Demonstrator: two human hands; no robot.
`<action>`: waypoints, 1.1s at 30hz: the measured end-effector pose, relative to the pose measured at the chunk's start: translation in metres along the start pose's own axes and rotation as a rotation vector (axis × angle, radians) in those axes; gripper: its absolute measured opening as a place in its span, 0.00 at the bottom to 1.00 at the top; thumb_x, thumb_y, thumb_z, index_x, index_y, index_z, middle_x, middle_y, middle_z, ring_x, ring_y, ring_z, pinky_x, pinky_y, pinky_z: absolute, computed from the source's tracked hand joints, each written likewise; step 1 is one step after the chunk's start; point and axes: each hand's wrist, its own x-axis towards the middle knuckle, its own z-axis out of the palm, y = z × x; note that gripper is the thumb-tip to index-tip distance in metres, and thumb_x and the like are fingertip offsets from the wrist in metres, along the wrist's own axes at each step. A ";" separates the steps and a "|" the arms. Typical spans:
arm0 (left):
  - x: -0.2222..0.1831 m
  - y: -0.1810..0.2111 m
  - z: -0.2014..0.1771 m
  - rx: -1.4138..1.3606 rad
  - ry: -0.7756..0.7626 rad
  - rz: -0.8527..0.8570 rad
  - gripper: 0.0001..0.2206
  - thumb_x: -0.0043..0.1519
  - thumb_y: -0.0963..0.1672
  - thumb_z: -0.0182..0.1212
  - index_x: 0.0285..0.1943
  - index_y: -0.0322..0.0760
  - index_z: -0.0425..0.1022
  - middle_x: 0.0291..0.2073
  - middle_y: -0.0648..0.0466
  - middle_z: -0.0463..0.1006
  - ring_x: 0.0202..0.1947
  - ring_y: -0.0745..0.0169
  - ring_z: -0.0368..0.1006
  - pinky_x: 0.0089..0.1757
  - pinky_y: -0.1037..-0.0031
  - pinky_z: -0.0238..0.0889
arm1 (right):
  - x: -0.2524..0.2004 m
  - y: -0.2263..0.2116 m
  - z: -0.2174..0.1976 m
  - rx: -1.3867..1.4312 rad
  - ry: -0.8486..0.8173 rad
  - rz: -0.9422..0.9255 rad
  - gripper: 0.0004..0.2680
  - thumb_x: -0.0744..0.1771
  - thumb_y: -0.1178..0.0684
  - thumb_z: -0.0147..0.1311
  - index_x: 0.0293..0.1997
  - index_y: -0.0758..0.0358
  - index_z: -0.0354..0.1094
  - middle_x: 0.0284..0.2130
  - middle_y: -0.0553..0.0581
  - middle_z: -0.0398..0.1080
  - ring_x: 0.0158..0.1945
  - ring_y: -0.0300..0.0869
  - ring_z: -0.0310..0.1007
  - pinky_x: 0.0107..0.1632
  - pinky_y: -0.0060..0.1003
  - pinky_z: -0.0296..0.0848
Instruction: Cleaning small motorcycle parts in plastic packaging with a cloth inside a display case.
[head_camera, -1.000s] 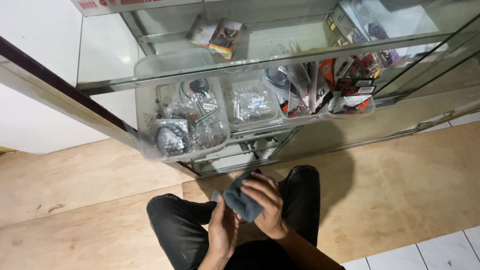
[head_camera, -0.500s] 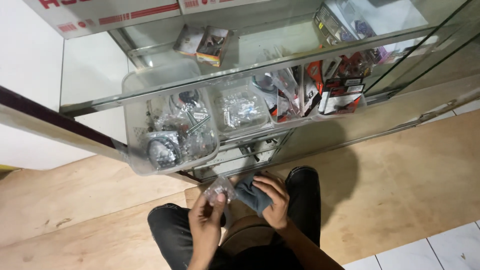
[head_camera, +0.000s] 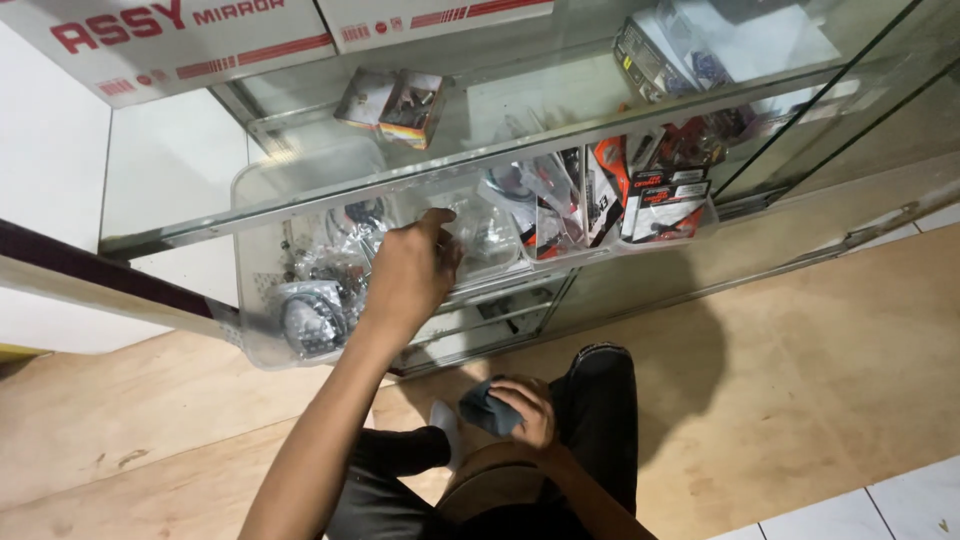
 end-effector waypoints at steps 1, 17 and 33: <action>0.003 -0.006 0.006 0.001 0.001 0.004 0.16 0.55 0.37 0.63 0.53 0.26 0.77 0.30 0.45 0.85 0.26 0.44 0.80 0.32 0.61 0.71 | -0.001 -0.002 -0.002 -0.001 0.004 -0.002 0.16 0.59 0.56 0.53 0.50 0.62 0.76 0.51 0.55 0.76 0.51 0.49 0.74 0.60 0.44 0.64; -0.052 -0.087 -0.087 0.598 -0.404 -0.395 0.35 0.53 0.35 0.62 0.74 0.47 0.64 0.73 0.48 0.64 0.60 0.37 0.72 0.58 0.53 0.71 | -0.031 0.034 0.000 0.114 0.028 0.136 0.18 0.61 0.44 0.48 0.45 0.67 0.75 0.45 0.60 0.78 0.45 0.53 0.77 0.51 0.44 0.71; -0.086 -0.032 -0.145 0.040 0.040 -0.292 0.11 0.64 0.43 0.66 0.49 0.35 0.69 0.25 0.46 0.81 0.17 0.52 0.72 0.25 0.63 0.62 | -0.053 0.057 0.013 0.058 -0.023 0.293 0.16 0.56 0.59 0.51 0.45 0.65 0.77 0.42 0.57 0.79 0.43 0.50 0.76 0.49 0.38 0.72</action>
